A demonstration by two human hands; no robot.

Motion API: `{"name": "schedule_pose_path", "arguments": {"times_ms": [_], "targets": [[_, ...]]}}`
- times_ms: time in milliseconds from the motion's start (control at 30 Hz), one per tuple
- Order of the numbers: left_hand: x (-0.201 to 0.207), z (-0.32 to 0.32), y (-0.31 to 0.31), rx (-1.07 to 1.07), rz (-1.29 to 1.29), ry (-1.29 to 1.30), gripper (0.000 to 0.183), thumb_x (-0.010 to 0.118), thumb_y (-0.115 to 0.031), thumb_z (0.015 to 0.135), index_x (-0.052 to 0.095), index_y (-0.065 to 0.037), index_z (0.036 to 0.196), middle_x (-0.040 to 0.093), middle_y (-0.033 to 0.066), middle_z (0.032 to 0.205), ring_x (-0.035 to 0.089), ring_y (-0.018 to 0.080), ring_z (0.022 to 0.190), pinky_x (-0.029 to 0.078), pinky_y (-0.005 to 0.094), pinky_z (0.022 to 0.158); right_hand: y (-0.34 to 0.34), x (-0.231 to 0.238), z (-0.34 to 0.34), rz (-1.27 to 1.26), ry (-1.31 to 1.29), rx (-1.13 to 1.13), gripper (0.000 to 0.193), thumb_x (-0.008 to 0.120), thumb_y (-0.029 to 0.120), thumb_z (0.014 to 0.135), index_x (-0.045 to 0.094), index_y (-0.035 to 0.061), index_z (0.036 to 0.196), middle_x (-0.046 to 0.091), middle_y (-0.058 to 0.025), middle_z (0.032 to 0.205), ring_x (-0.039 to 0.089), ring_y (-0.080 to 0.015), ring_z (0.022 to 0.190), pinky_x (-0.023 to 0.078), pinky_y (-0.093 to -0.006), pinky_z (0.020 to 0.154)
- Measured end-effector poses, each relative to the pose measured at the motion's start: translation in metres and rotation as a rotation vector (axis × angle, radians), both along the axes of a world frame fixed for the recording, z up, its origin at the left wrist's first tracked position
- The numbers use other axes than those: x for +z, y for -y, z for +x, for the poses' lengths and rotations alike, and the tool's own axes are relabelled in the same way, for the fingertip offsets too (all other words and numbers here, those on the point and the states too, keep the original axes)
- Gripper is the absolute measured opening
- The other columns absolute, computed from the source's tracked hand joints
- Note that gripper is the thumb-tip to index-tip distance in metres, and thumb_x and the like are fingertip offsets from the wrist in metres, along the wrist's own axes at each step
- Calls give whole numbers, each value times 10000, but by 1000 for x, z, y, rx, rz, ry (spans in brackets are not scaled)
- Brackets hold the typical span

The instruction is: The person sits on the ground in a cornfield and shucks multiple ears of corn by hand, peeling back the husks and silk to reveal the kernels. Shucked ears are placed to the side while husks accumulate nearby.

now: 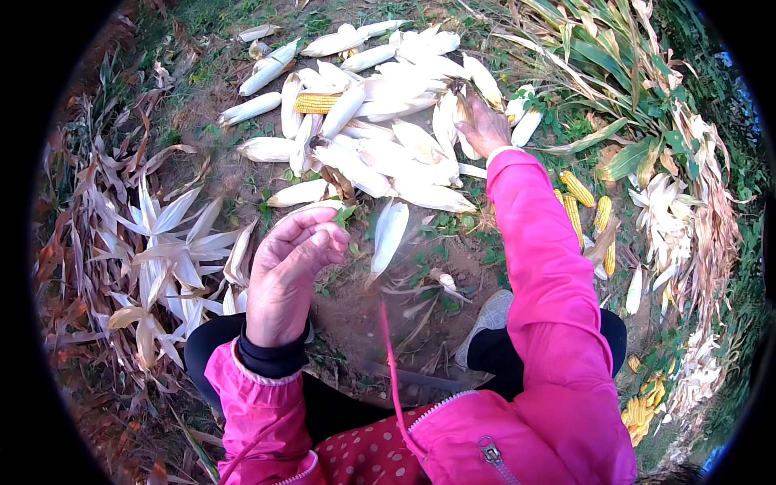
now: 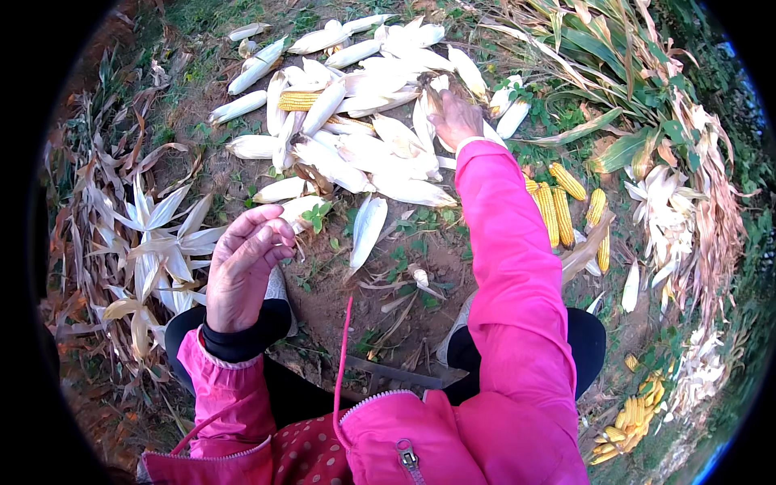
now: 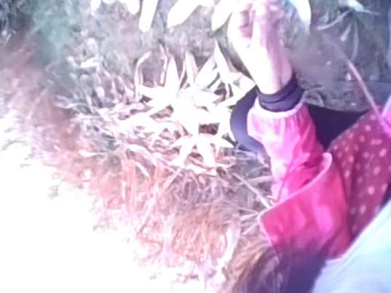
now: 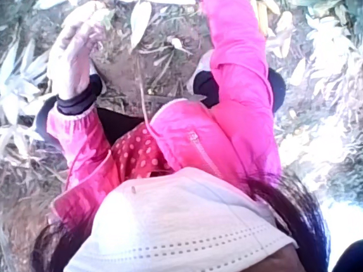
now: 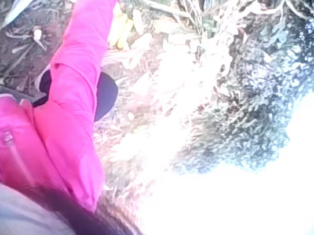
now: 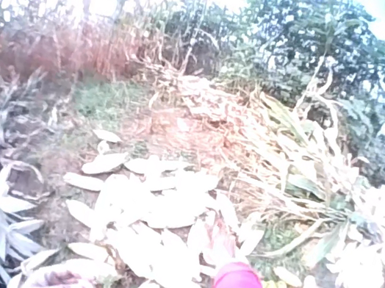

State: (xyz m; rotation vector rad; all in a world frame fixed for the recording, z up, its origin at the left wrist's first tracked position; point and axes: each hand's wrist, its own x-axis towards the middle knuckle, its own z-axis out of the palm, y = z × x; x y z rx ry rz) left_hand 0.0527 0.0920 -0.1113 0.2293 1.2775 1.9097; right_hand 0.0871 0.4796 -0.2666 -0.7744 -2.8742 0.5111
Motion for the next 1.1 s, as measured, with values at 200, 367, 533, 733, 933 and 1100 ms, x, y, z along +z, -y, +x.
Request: {"name": "schedule_pose_path", "arguments": {"times_ms": [200,367,533,733,933,1100], "targets": [[-14,11,-9,48,-219,-482,622,760,-236,766,482,20,1260,562,128,1151,537,199,1065,438,317,902,66,109,-2,-724,-242,332,557,732,237,786,508,5,1240,617,-130,1118,573,-217,1058,427,-349,946],[-7,32,-25,-70,-75,-645,797,839,-285,649,446,33,1266,589,144,1091,581,252,998,470,333,881,171,210,48,-1172,-207,416,566,734,222,794,488,-18,1244,576,-88,1168,552,-160,1060,434,-317,939],[5,58,-18,-123,51,-473,705,833,-198,623,483,21,1195,609,106,1051,593,159,947,493,299,825,214,236,90,-1135,-486,258,413,715,187,832,548,-26,1144,629,-85,1035,600,-139,938,485,-291,842],[-1,70,-22,-120,-87,-616,706,851,-248,607,507,21,1162,620,118,1027,605,172,921,497,301,805,212,217,111,-1136,-726,82,282,726,143,815,572,-2,1001,642,-66,909,612,-120,813,508,-277,718],[-12,70,-26,-150,-72,-527,653,839,-245,640,521,12,1150,623,93,1007,600,165,900,492,295,800,203,201,105,-1021,-783,22,217,731,133,812,576,5,892,644,-51,815,600,-97,710,494,-237,647],[-7,46,-21,-120,191,27,434,730,-129,786,509,-12,1141,606,41,931,599,124,808,507,287,720,214,199,109,-1034,-774,88,197,721,107,821,581,-3,905,648,-54,818,597,-80,680,491,-215,608]]}}
